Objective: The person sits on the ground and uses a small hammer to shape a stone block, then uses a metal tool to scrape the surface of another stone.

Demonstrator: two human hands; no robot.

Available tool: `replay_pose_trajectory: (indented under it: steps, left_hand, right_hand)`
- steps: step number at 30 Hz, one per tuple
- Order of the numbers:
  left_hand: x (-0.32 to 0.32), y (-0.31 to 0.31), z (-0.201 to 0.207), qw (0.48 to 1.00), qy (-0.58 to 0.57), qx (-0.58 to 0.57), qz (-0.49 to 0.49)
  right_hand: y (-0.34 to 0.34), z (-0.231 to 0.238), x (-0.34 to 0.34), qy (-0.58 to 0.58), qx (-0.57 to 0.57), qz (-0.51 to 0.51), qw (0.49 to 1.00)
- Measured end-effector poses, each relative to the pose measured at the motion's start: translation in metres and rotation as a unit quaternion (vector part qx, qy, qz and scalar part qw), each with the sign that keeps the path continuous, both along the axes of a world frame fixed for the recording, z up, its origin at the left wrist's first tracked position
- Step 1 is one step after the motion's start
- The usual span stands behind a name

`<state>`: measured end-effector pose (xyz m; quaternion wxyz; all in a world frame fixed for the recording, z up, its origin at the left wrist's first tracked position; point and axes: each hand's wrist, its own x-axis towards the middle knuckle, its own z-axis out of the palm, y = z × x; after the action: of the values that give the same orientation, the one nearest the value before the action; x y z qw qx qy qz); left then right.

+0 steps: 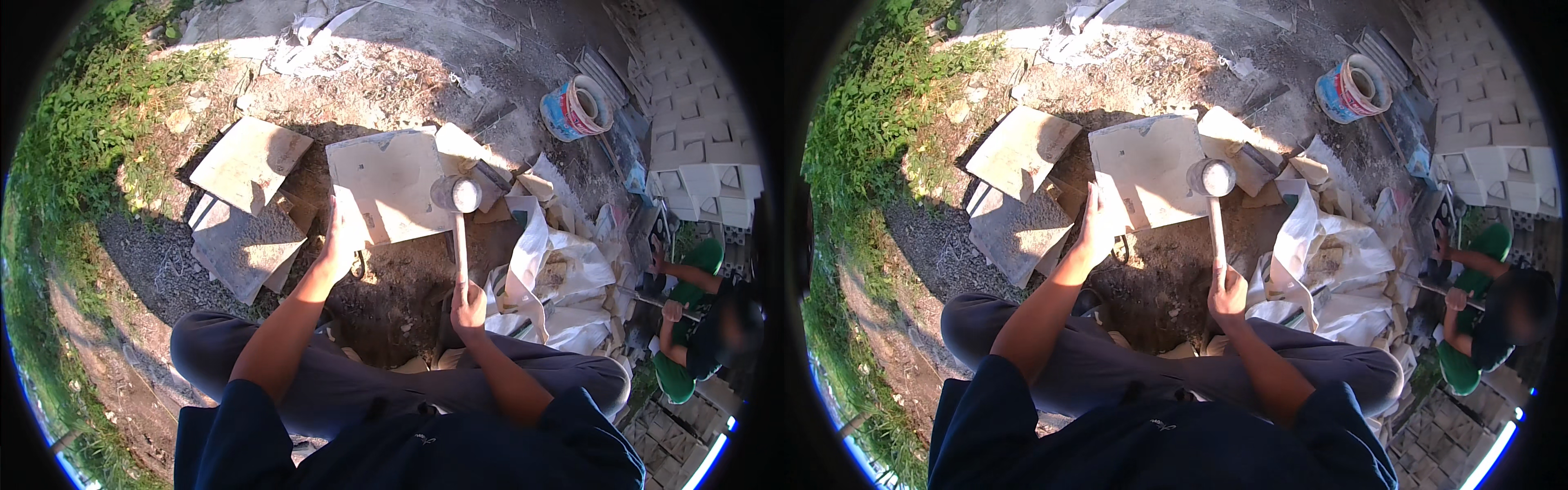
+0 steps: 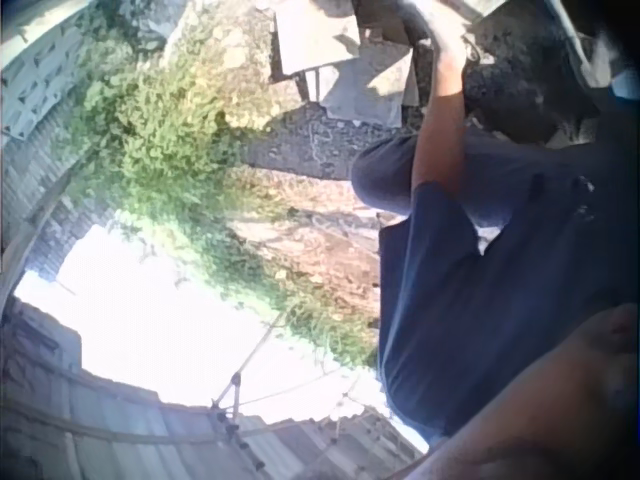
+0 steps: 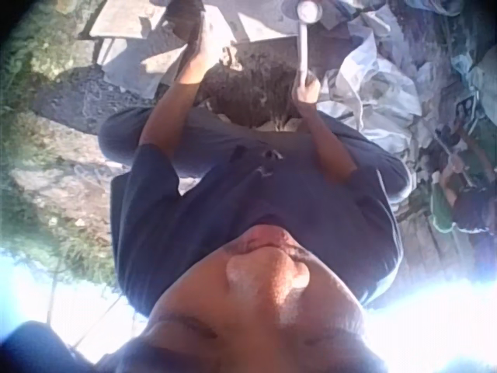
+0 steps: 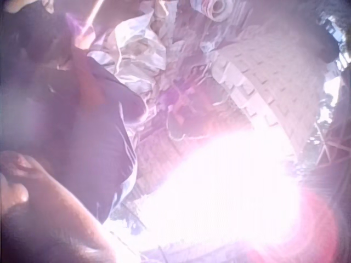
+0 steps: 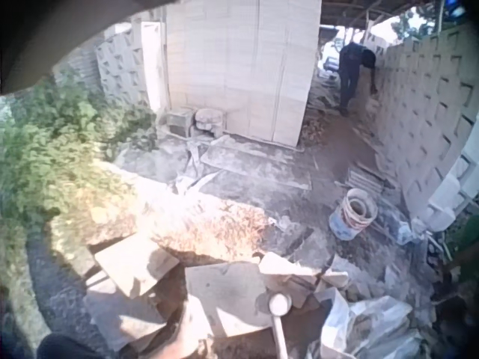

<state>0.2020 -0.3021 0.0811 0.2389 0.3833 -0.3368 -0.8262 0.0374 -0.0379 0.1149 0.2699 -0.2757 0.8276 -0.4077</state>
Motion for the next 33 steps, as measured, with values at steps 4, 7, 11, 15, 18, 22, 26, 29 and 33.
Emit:
replay_pose_trajectory:
  steps: [4,7,11,15,18,22,26,29,33]
  left_hand:
    - [0.029,-0.012,-0.04,0.998,-0.05,0.012,0.027]
    - [-0.003,0.003,0.011,0.992,0.045,0.091,0.078]
    - [0.021,-0.009,-0.026,0.996,0.01,0.016,0.084]
    - [0.002,0.005,0.004,0.996,0.069,0.024,0.048]
    - [0.011,0.007,0.008,0.996,0.005,0.008,0.083]
    - [0.008,0.015,0.03,0.993,0.034,0.06,0.093]
    - [0.025,0.011,0.018,0.994,0.018,0.059,0.085]
    - [0.013,0.018,0.029,0.992,0.004,0.09,0.087]
    - [0.029,0.014,0.023,0.984,0.021,0.112,0.139]
  right_hand:
    - [-0.029,0.026,-0.007,-0.015,-0.065,-0.028,0.997]
    - [-0.033,0.025,-0.009,0.058,0.075,0.049,0.994]
    - [-0.051,0.048,-0.004,-0.001,-0.025,0.085,0.996]
    - [-0.039,0.019,0.003,0.068,0.017,0.12,0.99]
    - [-0.048,0.043,0.003,-0.01,-0.049,0.109,0.993]
    - [-0.05,0.02,0.01,0.025,0.098,0.135,0.986]
    - [-0.075,0.045,0.012,-0.015,-0.034,0.164,0.986]
    - [-0.073,0.022,0.014,0.056,-0.009,0.15,0.987]
    - [-0.112,0.055,0.018,0.04,0.011,0.199,0.979]
